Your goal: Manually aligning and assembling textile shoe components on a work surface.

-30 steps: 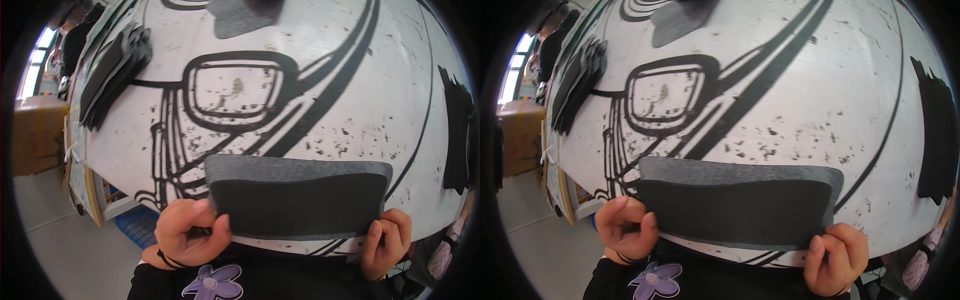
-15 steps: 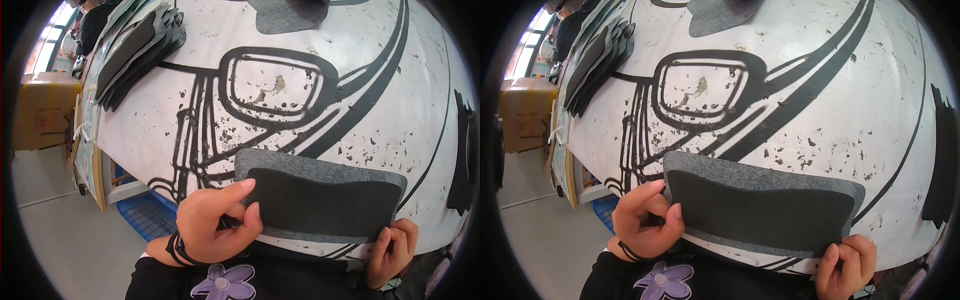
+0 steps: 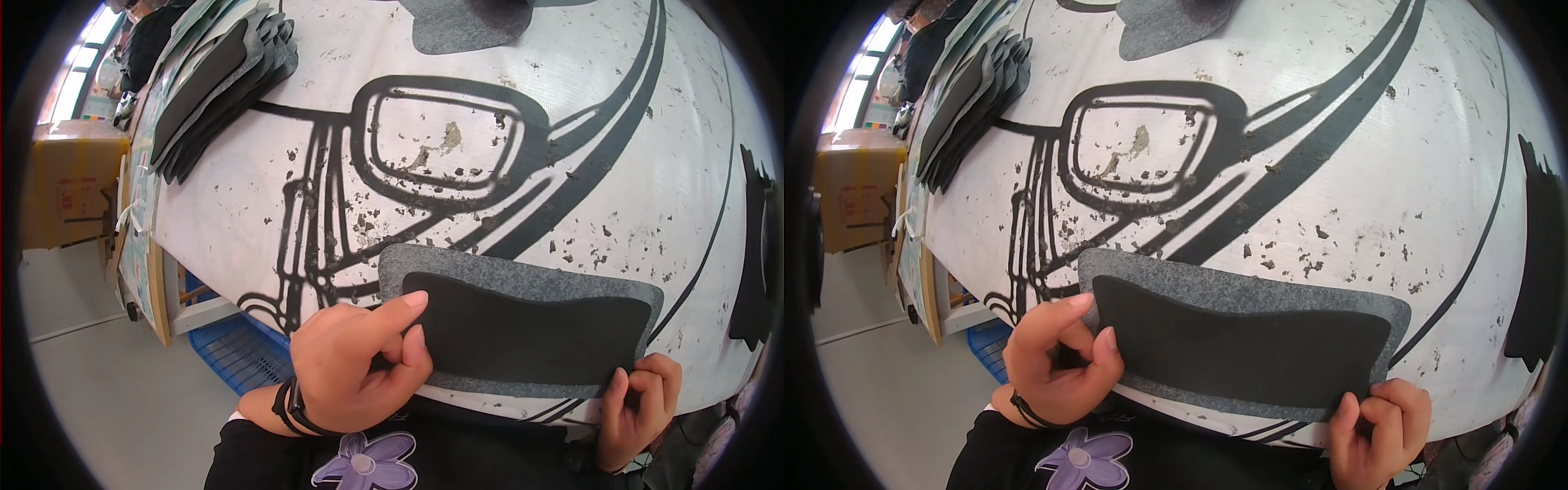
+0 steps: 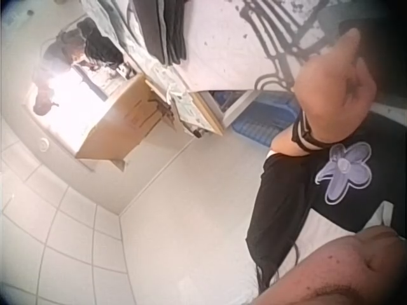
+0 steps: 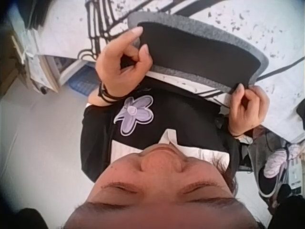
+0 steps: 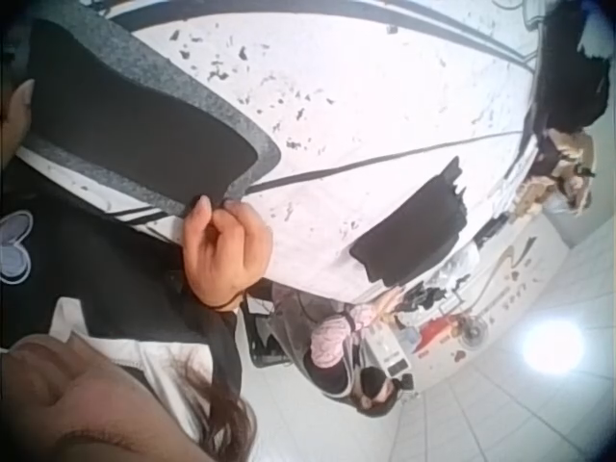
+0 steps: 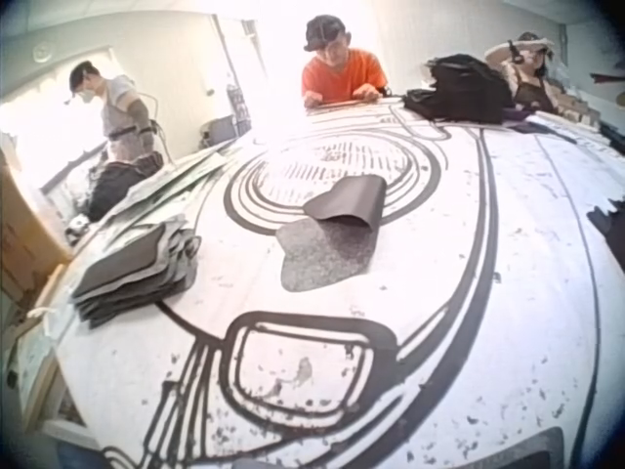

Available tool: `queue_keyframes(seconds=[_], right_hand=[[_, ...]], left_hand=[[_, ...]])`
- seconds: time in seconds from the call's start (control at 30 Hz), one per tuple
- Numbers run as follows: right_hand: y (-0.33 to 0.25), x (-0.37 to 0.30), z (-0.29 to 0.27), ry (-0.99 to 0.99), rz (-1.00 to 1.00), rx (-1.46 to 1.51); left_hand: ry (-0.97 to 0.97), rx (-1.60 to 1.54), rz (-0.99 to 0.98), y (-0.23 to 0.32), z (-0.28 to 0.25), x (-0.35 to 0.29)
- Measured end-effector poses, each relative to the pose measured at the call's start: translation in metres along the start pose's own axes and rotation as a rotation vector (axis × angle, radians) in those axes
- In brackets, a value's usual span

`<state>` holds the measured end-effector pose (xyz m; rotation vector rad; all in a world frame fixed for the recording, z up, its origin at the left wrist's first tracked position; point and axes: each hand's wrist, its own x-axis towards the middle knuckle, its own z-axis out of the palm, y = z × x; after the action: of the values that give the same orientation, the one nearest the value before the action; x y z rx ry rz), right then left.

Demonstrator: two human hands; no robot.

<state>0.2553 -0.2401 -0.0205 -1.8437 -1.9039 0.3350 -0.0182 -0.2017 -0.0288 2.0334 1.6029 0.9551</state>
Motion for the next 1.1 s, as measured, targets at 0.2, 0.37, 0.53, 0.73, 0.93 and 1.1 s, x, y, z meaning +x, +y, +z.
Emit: queue_keyframes(seconds=[0.2, 0.37, 0.53, 0.73, 0.93, 1.1], right_hand=[[0.004, -0.007, 0.012, 0.141, 0.009, 0.182], [0.012, -0.007, 0.000, 0.138, -0.037, 0.166], [0.010, -0.003, 0.001, 0.098, -0.018, 0.364], [0.016, -0.004, -0.012, 0.108, -0.007, 0.634], [0.019, -0.002, -0.019, 0.378, -0.084, 0.394], [-0.031, 0.021, -0.008, -0.072, -0.582, -0.102]], left_hand=[[0.177, 0.096, 0.041, -0.002, -0.002, -0.012], [0.140, 0.130, 0.256, -0.011, -0.008, -0.009], [-0.135, 0.303, 0.562, 0.031, -0.027, -0.004], [-0.498, 0.333, 0.434, 0.043, 0.005, 0.012], [-0.457, 0.405, 0.512, 0.029, 0.011, -0.001], [-0.432, 0.432, 0.567, 0.029, 0.012, -0.008]])
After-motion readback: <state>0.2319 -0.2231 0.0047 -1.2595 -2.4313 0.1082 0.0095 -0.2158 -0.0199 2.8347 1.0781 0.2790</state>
